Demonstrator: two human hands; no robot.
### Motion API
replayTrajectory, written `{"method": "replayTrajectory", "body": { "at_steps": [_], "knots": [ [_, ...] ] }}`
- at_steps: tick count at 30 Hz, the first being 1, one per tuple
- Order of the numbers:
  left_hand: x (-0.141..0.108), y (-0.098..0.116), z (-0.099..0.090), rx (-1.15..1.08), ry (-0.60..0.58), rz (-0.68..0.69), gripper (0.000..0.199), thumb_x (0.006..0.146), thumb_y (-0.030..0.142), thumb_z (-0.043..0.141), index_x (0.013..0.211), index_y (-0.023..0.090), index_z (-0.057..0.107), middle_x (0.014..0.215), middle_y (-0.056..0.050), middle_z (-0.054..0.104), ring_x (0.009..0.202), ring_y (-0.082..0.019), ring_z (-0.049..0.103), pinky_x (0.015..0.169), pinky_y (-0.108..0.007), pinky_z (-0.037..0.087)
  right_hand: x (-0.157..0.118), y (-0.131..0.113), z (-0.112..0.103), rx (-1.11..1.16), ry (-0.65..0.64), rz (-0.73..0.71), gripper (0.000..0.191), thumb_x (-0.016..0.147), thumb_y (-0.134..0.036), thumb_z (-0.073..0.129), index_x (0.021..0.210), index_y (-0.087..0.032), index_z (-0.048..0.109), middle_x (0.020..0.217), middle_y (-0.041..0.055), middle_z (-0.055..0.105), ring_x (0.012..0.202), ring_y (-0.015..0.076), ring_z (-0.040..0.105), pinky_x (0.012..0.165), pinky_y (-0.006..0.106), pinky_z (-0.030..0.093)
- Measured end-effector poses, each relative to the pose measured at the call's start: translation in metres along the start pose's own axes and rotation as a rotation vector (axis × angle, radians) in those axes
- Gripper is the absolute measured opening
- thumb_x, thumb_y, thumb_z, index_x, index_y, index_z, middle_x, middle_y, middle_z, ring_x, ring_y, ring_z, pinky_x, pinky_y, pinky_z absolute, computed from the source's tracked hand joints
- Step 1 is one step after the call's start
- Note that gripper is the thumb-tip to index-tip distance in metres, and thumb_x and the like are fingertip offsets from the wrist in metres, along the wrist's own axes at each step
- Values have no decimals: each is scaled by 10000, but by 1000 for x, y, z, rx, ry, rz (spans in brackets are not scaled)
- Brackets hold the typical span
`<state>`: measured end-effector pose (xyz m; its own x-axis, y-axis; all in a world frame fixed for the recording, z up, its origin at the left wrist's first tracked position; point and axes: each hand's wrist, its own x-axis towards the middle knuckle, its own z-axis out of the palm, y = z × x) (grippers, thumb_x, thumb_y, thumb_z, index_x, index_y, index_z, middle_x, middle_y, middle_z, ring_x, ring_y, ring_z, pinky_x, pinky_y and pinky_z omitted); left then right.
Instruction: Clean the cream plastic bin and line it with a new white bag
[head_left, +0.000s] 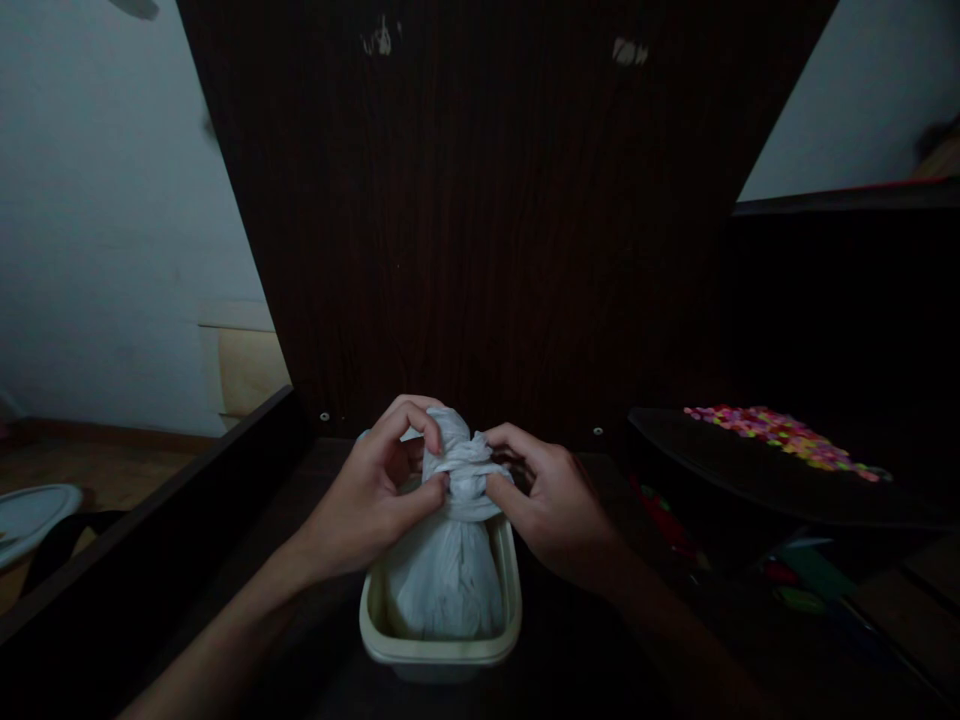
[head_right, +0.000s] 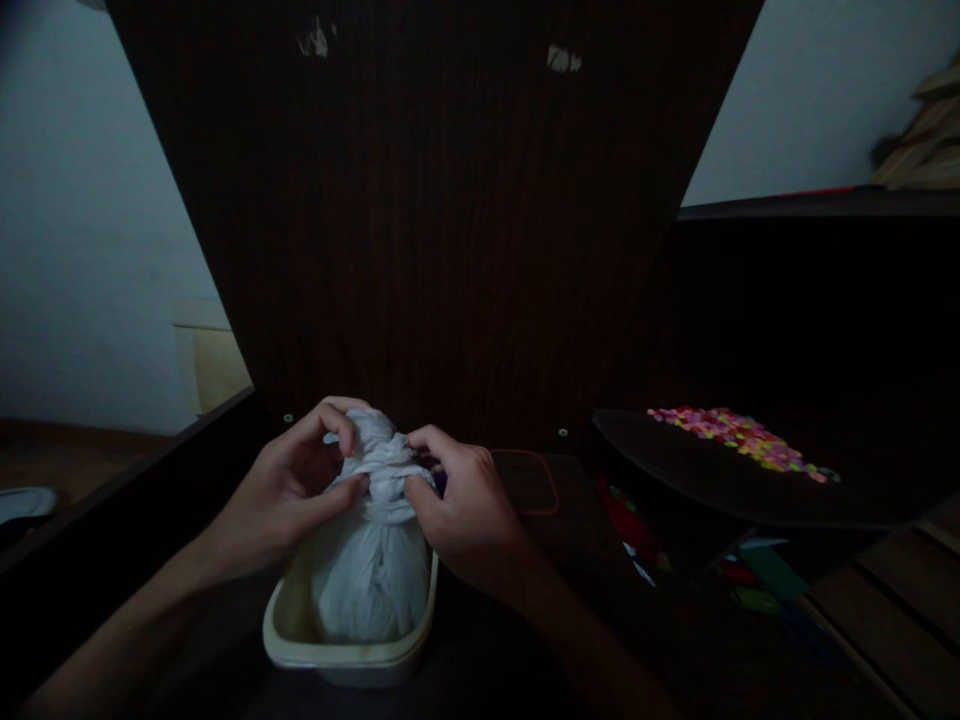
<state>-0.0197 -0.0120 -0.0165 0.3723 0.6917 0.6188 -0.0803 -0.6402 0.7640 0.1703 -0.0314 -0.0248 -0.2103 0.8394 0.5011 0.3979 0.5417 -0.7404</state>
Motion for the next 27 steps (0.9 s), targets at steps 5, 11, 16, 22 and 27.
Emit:
{"method": "replayTrajectory", "body": {
  "at_steps": [5,11,16,22,27],
  "knots": [
    [0,3,-6,440,62,96,112,836,129,663,927,194,660,1137,-59,532,1026,-185,610,772,-254,563,-3,-7,-1,173,-39,108,122,814,-183,605,928,-188,647,851,10,659,782,164,600,685,284,464],
    [0,1,-10,651,12,163,119,908,174,625,980,193,719,1099,-54,583,930,-166,624,798,-282,539,-6,-11,-3,510,-128,253,452,724,-148,697,1127,-228,508,943,-9,688,789,142,622,679,264,470],
    [1,3,-9,504,-209,14,152,983,211,550,970,204,702,962,-22,654,889,-168,626,790,-288,483,-5,-4,1,649,-173,234,378,729,-94,645,1064,-216,520,878,-25,690,771,117,628,683,241,471],
    [3,5,-12,372,-251,-73,201,993,224,490,946,191,683,1025,-43,625,980,-195,605,864,-313,464,-4,-5,2,442,-39,147,270,760,-119,651,999,-212,565,870,-10,697,794,133,656,682,239,496],
    [6,4,-14,291,-287,-127,215,978,231,481,951,188,689,1012,-42,646,977,-205,611,886,-324,463,-3,-1,3,216,170,-6,274,736,-101,629,984,-216,600,967,24,689,828,155,675,703,269,527]
  ]
}}
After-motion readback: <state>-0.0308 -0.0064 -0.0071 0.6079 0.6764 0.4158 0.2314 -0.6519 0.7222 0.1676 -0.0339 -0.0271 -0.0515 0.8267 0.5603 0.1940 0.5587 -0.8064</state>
